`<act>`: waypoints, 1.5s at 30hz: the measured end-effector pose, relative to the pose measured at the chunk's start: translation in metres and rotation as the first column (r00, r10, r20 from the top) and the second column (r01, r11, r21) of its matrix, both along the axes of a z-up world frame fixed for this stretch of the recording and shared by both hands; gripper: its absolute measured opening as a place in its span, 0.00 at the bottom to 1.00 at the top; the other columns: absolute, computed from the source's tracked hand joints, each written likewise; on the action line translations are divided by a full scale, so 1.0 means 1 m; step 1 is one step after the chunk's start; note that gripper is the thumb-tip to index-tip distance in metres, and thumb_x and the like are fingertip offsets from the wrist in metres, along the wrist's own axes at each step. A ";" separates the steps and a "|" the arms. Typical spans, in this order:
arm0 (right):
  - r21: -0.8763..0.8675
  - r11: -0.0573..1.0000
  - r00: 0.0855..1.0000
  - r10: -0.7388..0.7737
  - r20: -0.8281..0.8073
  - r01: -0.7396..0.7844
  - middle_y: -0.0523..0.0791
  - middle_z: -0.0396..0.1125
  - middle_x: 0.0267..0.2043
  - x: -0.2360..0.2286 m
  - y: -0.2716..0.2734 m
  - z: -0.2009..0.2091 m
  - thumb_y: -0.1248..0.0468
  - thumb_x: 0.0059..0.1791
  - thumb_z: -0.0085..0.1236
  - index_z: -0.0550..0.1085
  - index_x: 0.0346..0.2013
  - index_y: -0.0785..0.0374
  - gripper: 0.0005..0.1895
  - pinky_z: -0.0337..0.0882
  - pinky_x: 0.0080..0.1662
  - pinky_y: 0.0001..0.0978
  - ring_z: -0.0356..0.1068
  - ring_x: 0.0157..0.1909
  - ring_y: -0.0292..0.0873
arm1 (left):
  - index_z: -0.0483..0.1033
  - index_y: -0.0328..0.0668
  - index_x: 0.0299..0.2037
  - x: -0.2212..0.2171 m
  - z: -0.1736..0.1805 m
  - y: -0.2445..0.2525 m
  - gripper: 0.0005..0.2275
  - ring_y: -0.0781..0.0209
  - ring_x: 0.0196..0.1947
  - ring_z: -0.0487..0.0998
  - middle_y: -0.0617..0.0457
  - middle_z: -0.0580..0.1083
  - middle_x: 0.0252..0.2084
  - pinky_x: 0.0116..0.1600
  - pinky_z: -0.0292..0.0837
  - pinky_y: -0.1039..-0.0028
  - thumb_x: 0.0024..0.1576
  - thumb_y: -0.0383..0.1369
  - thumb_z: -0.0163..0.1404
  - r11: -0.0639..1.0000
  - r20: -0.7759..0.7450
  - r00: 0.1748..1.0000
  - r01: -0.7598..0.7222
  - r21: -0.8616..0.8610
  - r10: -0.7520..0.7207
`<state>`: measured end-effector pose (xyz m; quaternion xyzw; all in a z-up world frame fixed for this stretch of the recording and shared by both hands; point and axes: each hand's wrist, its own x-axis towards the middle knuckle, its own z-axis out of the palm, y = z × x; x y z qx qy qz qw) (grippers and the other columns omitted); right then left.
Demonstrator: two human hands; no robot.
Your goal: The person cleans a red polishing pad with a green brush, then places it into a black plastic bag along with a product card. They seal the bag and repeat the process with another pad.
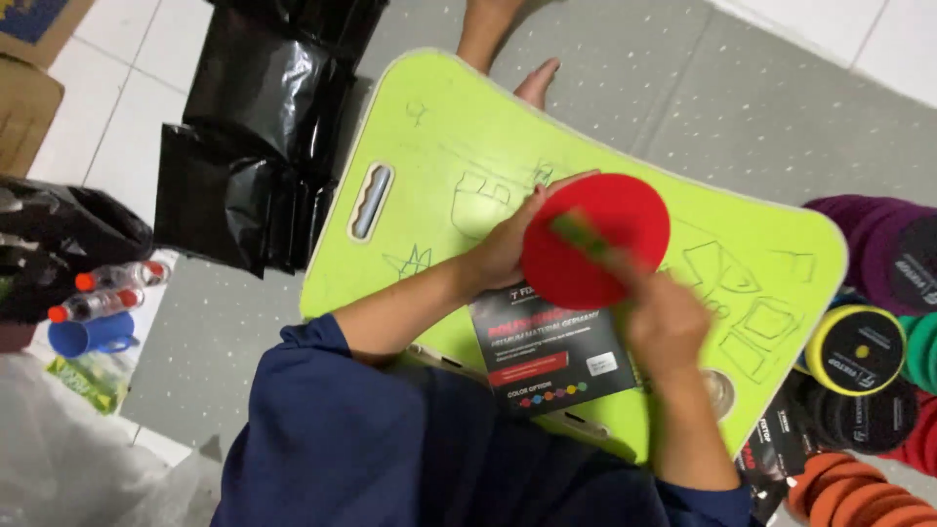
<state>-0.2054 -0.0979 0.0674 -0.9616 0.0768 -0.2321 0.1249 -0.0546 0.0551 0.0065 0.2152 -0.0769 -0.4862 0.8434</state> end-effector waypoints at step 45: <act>0.909 -0.290 0.924 -0.326 0.201 -0.300 0.29 0.51 0.22 0.009 -0.046 -0.007 0.54 0.59 0.43 0.68 0.39 0.50 0.09 0.49 0.26 0.17 0.46 0.20 0.23 | 0.58 0.49 0.72 0.092 -0.014 -0.030 0.32 0.36 0.65 0.73 0.31 0.68 0.67 0.70 0.71 0.50 0.62 0.49 0.58 0.966 0.170 0.974 0.182 -0.183 -0.151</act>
